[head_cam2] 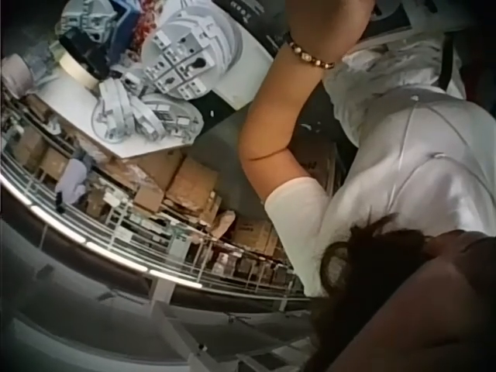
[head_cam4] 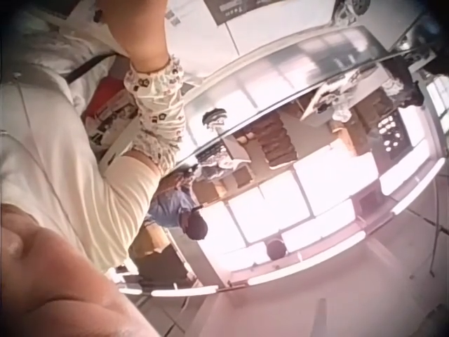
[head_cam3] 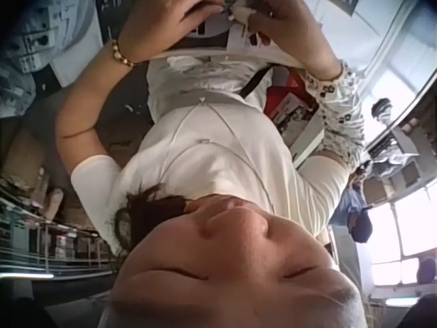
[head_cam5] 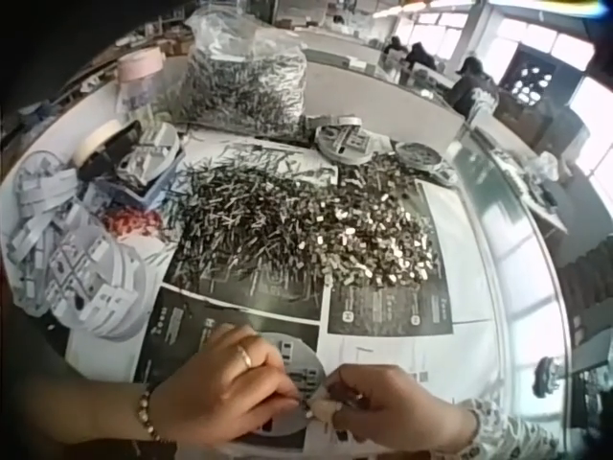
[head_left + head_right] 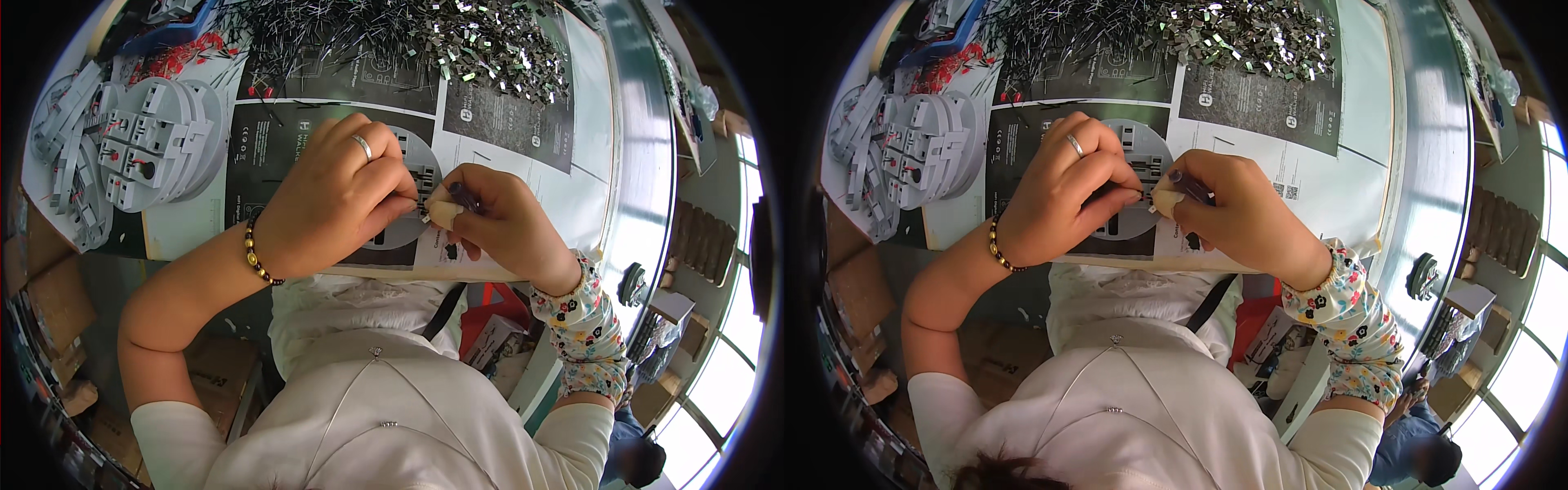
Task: Assembling small electronic or mechanical components onto a circular base at an industrial workstation.
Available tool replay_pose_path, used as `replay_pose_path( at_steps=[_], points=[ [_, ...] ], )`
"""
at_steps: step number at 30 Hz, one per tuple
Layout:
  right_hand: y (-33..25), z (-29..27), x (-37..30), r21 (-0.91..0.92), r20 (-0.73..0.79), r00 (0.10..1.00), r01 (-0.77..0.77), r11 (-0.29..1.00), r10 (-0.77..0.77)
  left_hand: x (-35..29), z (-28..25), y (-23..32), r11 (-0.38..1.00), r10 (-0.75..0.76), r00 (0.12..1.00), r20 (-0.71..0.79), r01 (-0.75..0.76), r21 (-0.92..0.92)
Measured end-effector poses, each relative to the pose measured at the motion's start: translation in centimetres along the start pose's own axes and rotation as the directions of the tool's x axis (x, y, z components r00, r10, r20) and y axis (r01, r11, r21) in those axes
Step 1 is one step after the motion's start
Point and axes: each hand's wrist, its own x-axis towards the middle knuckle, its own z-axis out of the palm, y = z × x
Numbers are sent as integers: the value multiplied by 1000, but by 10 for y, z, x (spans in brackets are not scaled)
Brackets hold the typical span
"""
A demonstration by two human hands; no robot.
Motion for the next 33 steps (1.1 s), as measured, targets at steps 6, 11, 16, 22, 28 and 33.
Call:
replay_pose_path(
  at_steps=[6, 11, 16, 22, 28, 33],
  points=[
    [5, -1, 1, 44, 21, 999, 34, 998, -35, 0, -3, -3, 999, 38, 998, 44, -37, -13],
    [5, 2, 1, 215, -37, 998, 50, 975, -43, 2, -1, 2, 1000, -10, 999, 43, 9, 24],
    [-12, -7, 6, 131, -59, 995, -67, 989, 75, 2, 1, 4, 998, -7, 998, 59, 3, 63],
    [-27, -6, 8, -20, -45, 992, -115, 993, 114, 2, 4, 9, 993, 35, 999, 1, -35, 111],
    [-27, -9, 10, -2, -3, 993, -118, 993, 118, 2, 6, 7, 994, 38, 999, -2, -38, 105],
    [-28, -9, 12, -2, -15, 993, -114, 994, 114, 1, 5, 6, 995, 34, 999, 3, -34, 95]
  ],
)
